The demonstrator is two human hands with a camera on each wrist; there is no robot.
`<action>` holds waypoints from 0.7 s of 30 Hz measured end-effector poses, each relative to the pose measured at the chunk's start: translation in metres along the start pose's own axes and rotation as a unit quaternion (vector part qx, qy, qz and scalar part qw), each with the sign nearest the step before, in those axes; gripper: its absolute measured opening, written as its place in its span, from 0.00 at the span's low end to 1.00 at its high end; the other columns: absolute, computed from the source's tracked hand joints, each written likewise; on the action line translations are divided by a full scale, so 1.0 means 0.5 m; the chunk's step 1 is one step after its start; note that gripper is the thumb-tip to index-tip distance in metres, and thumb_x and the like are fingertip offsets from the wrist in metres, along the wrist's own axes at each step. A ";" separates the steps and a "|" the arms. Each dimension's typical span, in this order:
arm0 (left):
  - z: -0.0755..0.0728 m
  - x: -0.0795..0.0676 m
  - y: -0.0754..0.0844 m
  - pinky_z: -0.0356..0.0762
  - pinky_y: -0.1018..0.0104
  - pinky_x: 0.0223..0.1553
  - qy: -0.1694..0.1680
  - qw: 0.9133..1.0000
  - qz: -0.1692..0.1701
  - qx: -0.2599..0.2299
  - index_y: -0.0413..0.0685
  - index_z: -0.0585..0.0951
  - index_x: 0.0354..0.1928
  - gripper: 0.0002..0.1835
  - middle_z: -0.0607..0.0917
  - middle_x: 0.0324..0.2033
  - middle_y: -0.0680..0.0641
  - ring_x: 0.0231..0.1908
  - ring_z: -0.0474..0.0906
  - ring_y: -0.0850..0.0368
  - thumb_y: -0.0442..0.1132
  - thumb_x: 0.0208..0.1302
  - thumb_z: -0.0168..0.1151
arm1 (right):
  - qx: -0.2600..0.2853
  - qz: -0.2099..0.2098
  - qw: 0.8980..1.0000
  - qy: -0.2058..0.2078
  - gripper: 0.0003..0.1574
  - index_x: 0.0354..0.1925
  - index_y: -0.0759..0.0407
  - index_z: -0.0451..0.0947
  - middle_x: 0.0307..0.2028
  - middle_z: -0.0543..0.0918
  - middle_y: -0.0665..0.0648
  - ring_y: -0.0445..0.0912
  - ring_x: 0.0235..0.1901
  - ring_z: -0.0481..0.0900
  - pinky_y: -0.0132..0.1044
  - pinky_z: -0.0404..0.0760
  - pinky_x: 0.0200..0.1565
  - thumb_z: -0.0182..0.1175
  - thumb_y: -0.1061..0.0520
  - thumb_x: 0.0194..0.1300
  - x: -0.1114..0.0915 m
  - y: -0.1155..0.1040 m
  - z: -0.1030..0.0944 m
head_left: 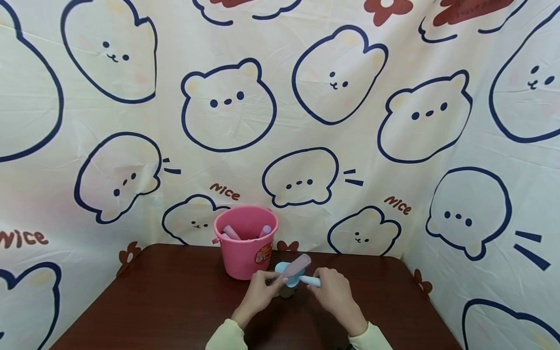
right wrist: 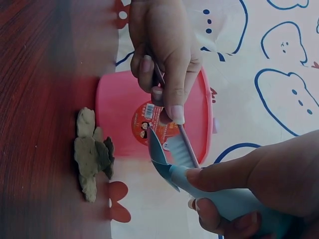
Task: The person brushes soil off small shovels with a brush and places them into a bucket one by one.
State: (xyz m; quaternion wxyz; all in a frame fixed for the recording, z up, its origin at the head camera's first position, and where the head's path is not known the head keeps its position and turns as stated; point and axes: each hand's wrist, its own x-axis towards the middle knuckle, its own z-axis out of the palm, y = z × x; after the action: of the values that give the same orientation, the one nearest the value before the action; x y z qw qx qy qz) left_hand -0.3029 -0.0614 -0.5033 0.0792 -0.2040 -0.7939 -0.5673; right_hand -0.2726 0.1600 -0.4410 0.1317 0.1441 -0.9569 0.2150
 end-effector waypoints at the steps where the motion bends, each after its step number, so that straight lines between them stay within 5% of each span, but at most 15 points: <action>1: 0.001 0.000 0.000 0.75 0.71 0.29 -0.003 1.000 -0.001 -0.003 0.41 0.88 0.51 0.16 0.90 0.39 0.45 0.30 0.77 0.61 0.45 0.70 0.66 | 0.001 -0.001 1.000 0.000 0.12 0.34 0.60 0.83 0.23 0.78 0.49 0.41 0.21 0.71 0.36 0.72 0.24 0.75 0.56 0.58 0.000 0.000 0.000; 21: -0.002 0.001 -0.005 0.74 0.69 0.34 0.000 1.000 0.004 0.029 0.41 0.87 0.53 0.17 0.90 0.47 0.44 0.37 0.77 0.57 0.45 0.70 0.66 | 0.009 -0.009 1.000 0.014 0.13 0.37 0.59 0.84 0.26 0.82 0.49 0.40 0.22 0.72 0.37 0.74 0.26 0.75 0.54 0.59 0.001 0.003 -0.006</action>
State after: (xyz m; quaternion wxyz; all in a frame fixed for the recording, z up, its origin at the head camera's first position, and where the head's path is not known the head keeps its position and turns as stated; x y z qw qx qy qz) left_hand -0.3048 -0.0629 -0.5050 0.0873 -0.2048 -0.8090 -0.5441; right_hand -0.2730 0.1626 -0.4389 0.1456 0.1507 -0.9517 0.2244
